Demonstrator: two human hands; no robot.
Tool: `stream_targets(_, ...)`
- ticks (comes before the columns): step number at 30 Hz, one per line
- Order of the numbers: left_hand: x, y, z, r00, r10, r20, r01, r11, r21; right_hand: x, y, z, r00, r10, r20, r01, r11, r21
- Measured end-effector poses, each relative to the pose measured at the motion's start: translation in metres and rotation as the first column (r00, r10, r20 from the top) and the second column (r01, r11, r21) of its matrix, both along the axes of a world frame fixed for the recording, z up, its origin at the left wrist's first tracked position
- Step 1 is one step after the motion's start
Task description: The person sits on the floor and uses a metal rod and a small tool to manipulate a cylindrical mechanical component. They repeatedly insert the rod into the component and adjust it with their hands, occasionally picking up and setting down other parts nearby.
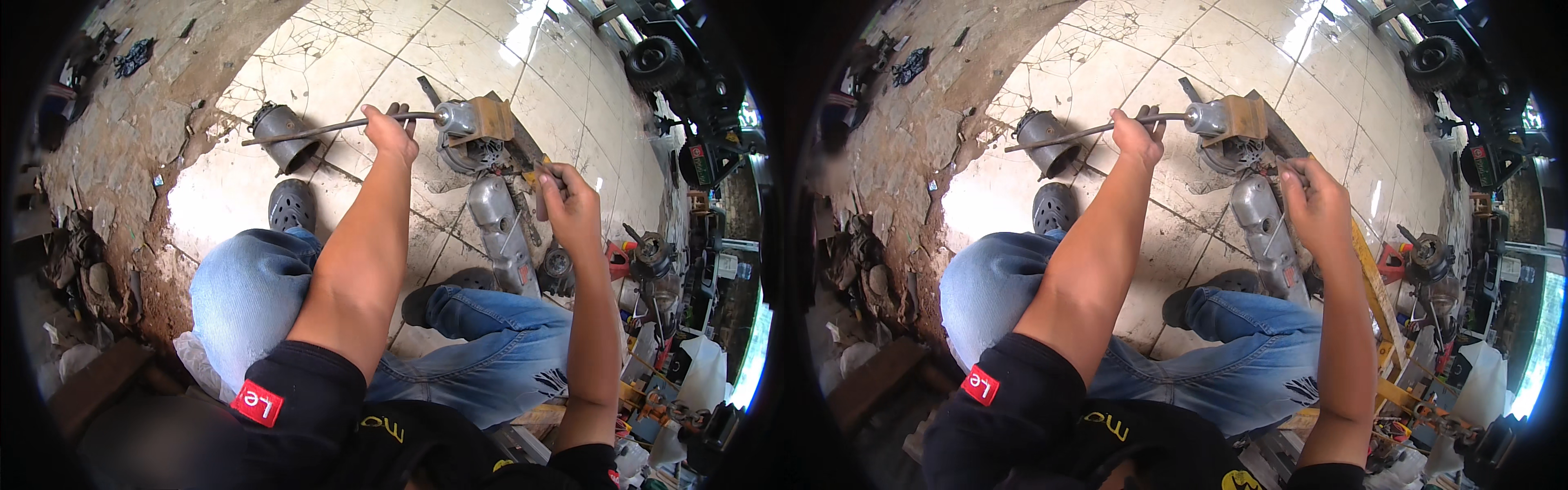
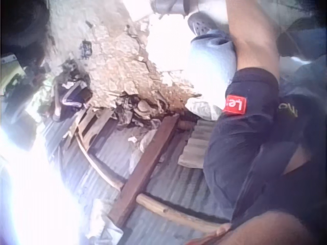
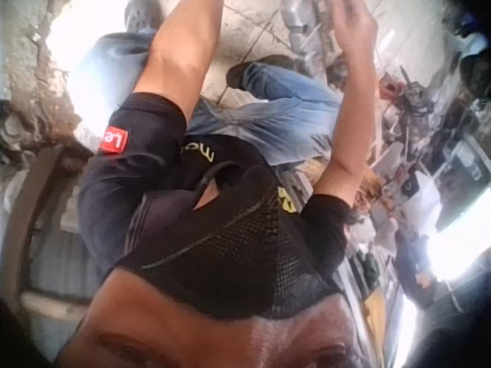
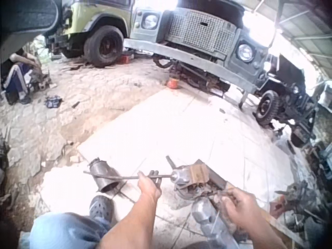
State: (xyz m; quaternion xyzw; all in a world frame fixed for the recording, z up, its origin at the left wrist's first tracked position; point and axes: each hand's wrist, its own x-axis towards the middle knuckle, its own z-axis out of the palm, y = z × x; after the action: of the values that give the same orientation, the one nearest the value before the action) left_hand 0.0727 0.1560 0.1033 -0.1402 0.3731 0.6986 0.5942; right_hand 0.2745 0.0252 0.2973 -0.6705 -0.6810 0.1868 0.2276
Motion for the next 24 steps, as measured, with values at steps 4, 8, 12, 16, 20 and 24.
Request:
stream_targets(4,0.007,0.025,0.016,0.968,0.08,0.237,-0.027,0.976,-0.217,0.029,-0.035,0.002,0.986,-0.097,-0.135,0.102,0.994,0.032)
stream_targets(8,0.007,0.031,0.018,0.955,0.161,0.251,-0.11,0.972,-0.207,0.051,-0.057,-0.012,0.944,-0.199,-0.262,0.204,0.979,-0.008)
stream_targets(12,0.022,0.033,0.038,0.997,0.016,0.07,-0.011,0.997,-0.071,0.055,-0.064,-0.009,0.895,-0.192,-0.404,0.244,0.966,0.082)
stream_targets(16,0.044,0.029,0.081,0.961,-0.171,-0.215,0.203,0.97,0.137,0.06,-0.072,0.01,0.913,-0.219,-0.345,0.238,0.971,0.013)
stream_targets(20,0.06,0.028,0.137,0.821,-0.342,-0.458,0.48,0.848,0.227,0.063,-0.079,0.022,0.91,-0.209,-0.359,0.251,0.965,0.076)
stream_targets(24,0.065,0.024,0.211,0.633,-0.484,-0.604,0.726,0.643,0.245,0.062,-0.079,0.028,0.861,-0.214,-0.461,0.278,0.958,0.075)
